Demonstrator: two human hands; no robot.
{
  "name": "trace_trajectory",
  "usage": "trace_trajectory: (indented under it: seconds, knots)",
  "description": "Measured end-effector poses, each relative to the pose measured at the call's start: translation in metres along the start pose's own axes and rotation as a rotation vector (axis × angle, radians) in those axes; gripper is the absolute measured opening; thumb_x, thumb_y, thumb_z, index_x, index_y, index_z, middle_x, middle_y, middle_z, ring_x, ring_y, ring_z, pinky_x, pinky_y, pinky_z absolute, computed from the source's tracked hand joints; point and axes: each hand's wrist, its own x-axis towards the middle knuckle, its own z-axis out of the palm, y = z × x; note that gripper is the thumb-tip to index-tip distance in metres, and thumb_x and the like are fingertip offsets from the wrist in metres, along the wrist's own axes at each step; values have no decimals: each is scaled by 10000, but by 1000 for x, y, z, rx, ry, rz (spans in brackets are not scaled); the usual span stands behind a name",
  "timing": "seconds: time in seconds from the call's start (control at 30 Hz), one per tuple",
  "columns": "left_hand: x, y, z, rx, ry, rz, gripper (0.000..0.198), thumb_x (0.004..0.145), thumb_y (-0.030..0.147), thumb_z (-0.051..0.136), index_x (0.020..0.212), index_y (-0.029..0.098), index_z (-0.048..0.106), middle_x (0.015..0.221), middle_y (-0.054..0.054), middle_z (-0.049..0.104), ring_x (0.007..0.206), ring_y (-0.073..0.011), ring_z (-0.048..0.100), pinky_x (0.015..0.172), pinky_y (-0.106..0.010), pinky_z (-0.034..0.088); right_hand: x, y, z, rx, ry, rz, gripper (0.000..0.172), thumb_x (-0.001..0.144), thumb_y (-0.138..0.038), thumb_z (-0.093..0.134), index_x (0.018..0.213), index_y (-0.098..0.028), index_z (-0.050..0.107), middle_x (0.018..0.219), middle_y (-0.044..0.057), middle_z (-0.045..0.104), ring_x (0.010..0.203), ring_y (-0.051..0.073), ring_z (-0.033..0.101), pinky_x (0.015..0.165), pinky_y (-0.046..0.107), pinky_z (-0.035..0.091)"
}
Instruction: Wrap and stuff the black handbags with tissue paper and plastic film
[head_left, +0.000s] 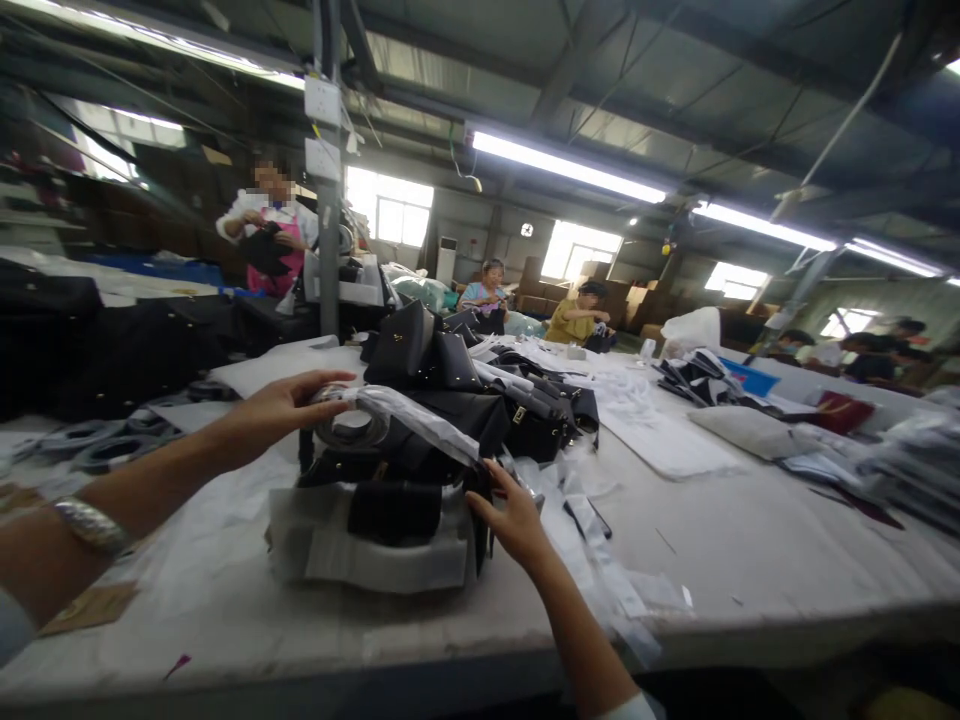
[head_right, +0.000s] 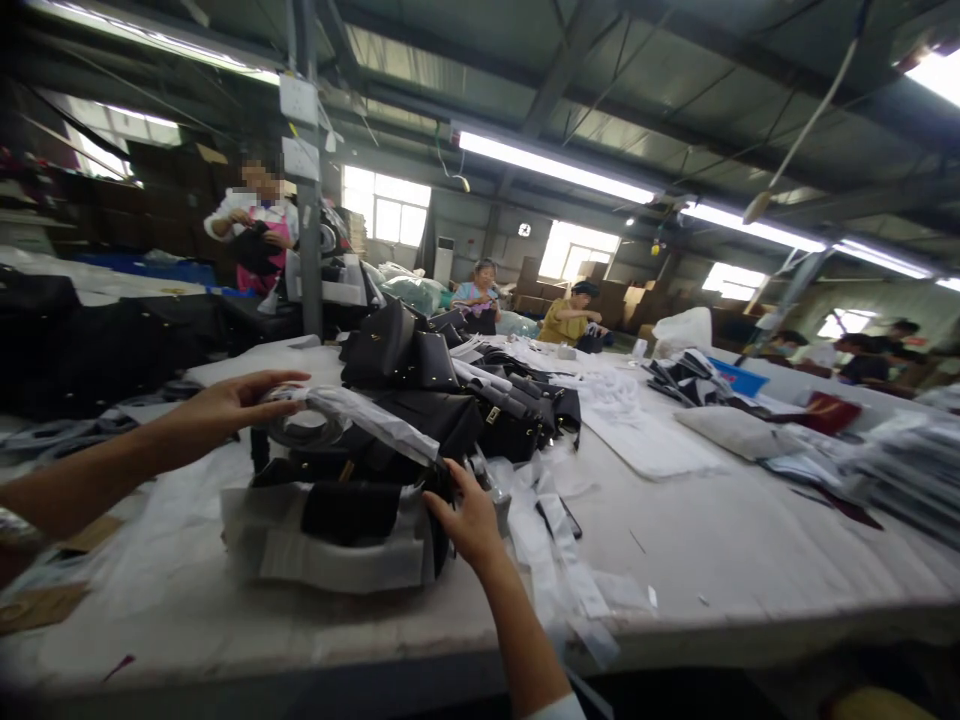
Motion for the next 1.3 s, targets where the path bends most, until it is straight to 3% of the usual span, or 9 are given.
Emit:
trace_trajectory:
  seconds: [0.1, 0.27, 0.43, 0.6, 0.77, 0.83, 0.93, 1.07, 1.3]
  knots:
    - [5, -8, 5, 15, 26, 31, 774, 718, 650, 805, 1359, 256, 624, 1350, -50, 688, 1279, -321, 601, 1117, -421, 454, -7, 7, 3, 69, -73, 15, 669, 829, -441, 727, 1436, -225, 548, 1369, 121, 665, 1234, 302, 657, 1056, 483, 524]
    - [-1, -23, 14, -27, 52, 65, 896, 701, 673, 800, 1455, 279, 519, 1403, -67, 653, 1351, -312, 550, 1169, -412, 398, -17, 16, 13, 119, -98, 68, 978, 737, -384, 825, 1573, -250, 336, 1542, 124, 506, 1421, 296, 490, 1201, 504, 351]
    - [-29, -52, 13, -63, 115, -4, 930, 736, 701, 748, 1500, 263, 450, 1505, -94, 562, 1411, -312, 484, 1170, -411, 395, -19, 21, 20, 76, -13, 65, 935, 762, -404, 808, 1565, -238, 359, 1514, 133, 534, 1415, 316, 492, 1210, 521, 330]
    - [-85, -85, 7, -58, 270, -100, 984, 765, 785, 635, 1530, 228, 366, 1484, -117, 579, 1393, -312, 506, 1133, -437, 442, -42, 33, 17, 122, 5, 28, 906, 829, -402, 763, 1587, -244, 293, 1535, 146, 505, 1397, 313, 515, 1163, 537, 403]
    - [-165, -116, 54, 125, 698, -246, 426, 830, 680, 655, 1081, 337, 640, 1170, -28, 723, 1166, -367, 660, 1103, -618, 449, -81, 42, 27, -29, 349, -8, 532, 885, -389, 715, 1362, -218, 553, 1401, 157, 599, 1245, 318, 623, 1070, 538, 507]
    - [-181, -123, 89, 237, 569, 68, 248, 875, 602, 655, 1011, 401, 704, 1031, 34, 765, 986, -290, 740, 962, -454, 600, -88, 40, 35, -31, 373, -43, 419, 915, -380, 676, 1293, -217, 593, 1344, 148, 628, 1220, 304, 632, 1042, 516, 534]
    - [-177, -123, 139, 353, 286, 506, 224, 981, 461, 598, 1140, 377, 731, 1122, 40, 779, 956, -186, 770, 876, -232, 612, -89, 37, 43, -21, 374, -95, 302, 948, -363, 630, 1213, -219, 636, 1354, 142, 615, 1249, 290, 611, 1028, 478, 545]
    - [-151, -116, 178, 590, 350, 582, 354, 1051, 426, 470, 1271, 257, 689, 1201, -47, 752, 1006, -209, 761, 860, -261, 617, -94, 43, 47, -191, 435, -124, 149, 930, -336, 657, 1004, -230, 731, 1192, 125, 688, 1171, 310, 643, 1029, 494, 518]
    - [-141, -112, 192, 734, 436, 652, 397, 1069, 453, 395, 1163, 251, 724, 1101, -45, 781, 922, -223, 772, 754, -293, 618, -106, 48, 52, -97, 301, -84, 171, 945, -254, 593, 1077, -254, 702, 1046, 68, 726, 957, 249, 708, 852, 361, 589]
